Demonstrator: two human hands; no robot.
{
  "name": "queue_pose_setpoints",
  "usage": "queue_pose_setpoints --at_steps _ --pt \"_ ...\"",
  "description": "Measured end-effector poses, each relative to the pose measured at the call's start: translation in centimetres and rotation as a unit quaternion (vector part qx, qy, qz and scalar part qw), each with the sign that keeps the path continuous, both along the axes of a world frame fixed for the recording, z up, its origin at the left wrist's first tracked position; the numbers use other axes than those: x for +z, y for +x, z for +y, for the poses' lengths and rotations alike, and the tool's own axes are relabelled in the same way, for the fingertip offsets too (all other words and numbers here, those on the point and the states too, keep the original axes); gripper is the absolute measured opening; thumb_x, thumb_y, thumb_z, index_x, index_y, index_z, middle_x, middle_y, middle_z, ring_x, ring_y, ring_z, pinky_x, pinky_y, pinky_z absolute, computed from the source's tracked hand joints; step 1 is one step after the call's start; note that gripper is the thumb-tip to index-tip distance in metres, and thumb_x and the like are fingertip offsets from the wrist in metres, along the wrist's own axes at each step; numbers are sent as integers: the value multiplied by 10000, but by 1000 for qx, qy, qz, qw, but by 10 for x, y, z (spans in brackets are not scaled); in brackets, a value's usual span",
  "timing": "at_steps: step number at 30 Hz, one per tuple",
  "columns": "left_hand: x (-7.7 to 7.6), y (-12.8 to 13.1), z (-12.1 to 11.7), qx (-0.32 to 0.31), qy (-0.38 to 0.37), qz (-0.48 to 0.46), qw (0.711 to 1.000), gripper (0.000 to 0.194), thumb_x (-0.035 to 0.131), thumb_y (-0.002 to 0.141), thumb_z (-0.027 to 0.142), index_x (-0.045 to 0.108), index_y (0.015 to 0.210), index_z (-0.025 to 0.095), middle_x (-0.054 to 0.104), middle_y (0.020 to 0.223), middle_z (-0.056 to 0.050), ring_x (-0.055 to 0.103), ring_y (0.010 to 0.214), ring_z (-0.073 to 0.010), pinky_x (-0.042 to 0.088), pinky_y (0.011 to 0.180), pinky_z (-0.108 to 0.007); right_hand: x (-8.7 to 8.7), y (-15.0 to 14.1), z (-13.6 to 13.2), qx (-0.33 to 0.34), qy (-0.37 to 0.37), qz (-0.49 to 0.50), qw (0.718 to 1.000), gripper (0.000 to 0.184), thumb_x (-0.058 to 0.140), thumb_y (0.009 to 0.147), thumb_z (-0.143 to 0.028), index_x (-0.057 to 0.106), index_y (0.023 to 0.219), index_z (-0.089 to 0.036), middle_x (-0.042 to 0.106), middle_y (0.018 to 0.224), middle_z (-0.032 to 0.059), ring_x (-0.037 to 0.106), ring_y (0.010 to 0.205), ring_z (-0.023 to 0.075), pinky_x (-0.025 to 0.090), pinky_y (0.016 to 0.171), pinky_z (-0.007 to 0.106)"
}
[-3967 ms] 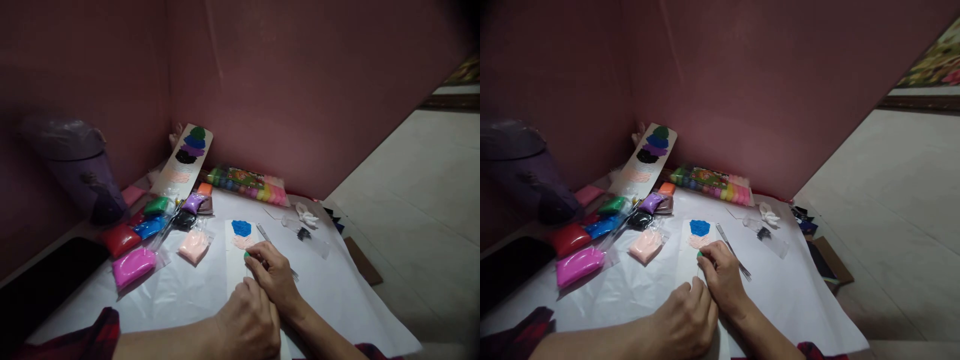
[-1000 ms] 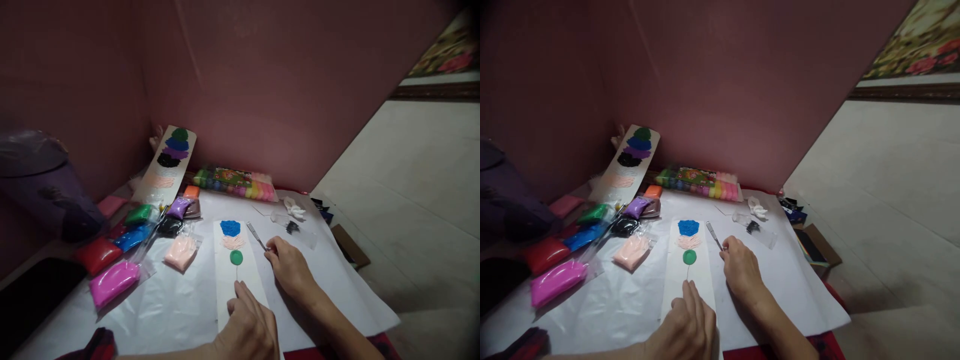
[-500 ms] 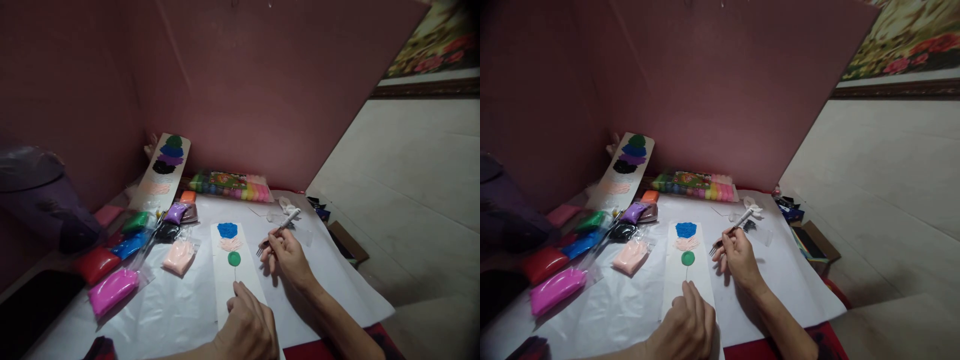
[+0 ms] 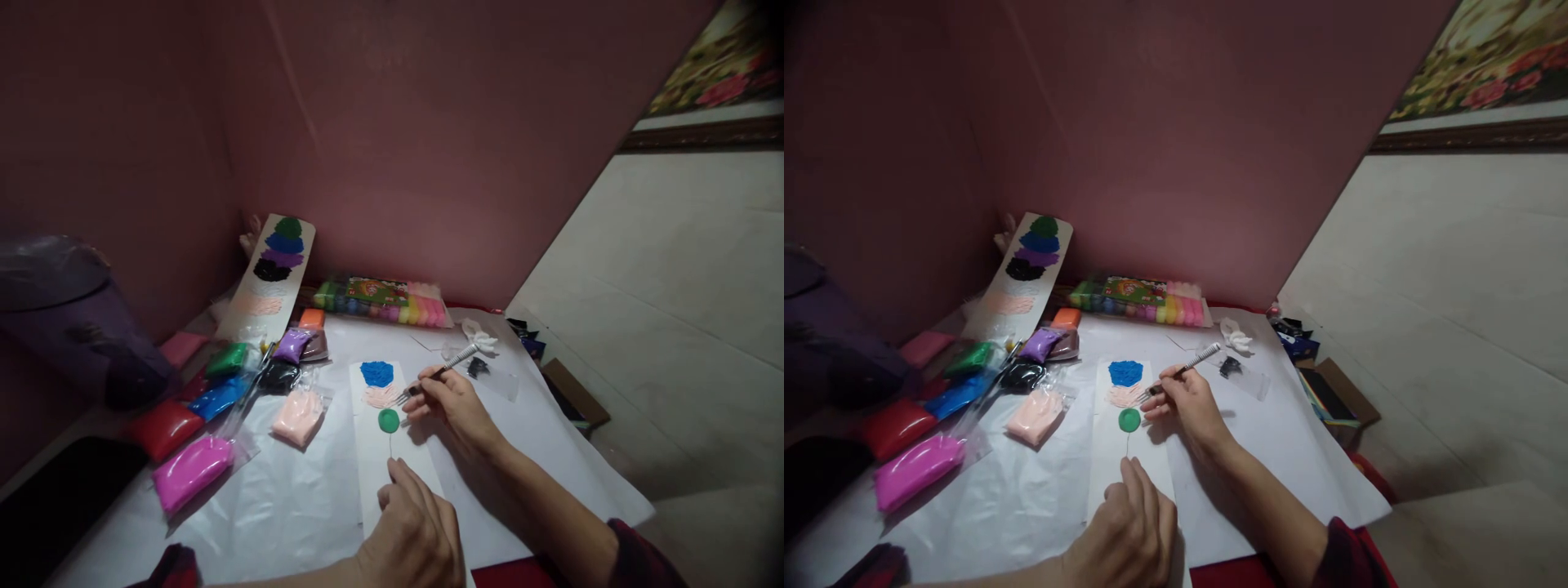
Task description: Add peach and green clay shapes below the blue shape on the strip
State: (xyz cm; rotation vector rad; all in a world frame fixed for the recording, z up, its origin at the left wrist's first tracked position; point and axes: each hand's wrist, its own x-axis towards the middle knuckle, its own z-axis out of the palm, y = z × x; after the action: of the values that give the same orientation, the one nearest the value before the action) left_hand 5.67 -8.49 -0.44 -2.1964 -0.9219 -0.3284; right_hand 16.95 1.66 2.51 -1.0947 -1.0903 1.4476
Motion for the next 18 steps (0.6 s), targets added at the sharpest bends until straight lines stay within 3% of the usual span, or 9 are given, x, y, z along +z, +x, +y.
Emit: queue_pose_setpoints --at_steps 4,9,18 --pt "-4 1 0 4 6 -2 1000 224 502 744 184 611 840 13 685 835 -269 672 739 -365 366 449 -311 0 1 -4 31 -36 38 998 321 719 725 -332 454 808 -172 673 707 41 661 579 129 549 554 221" --pt "-9 2 -1 21 18 19 999 226 497 751 188 600 854 15 684 835 -271 668 759 -369 381 483 -333 -9 -7 -7 5 36 -57 998 307 676 755 -361 453 864 -180 577 476 -56 533 345 105 427 331 178" --pt "-7 2 1 15 10 12 1000 212 539 742 213 609 831 33 691 826 -254 672 730 -355 377 452 -311 -29 -14 -8 -5 84 -116 990 218 622 803 -353 489 834 -183 512 501 -75 474 360 74 365 324 162"
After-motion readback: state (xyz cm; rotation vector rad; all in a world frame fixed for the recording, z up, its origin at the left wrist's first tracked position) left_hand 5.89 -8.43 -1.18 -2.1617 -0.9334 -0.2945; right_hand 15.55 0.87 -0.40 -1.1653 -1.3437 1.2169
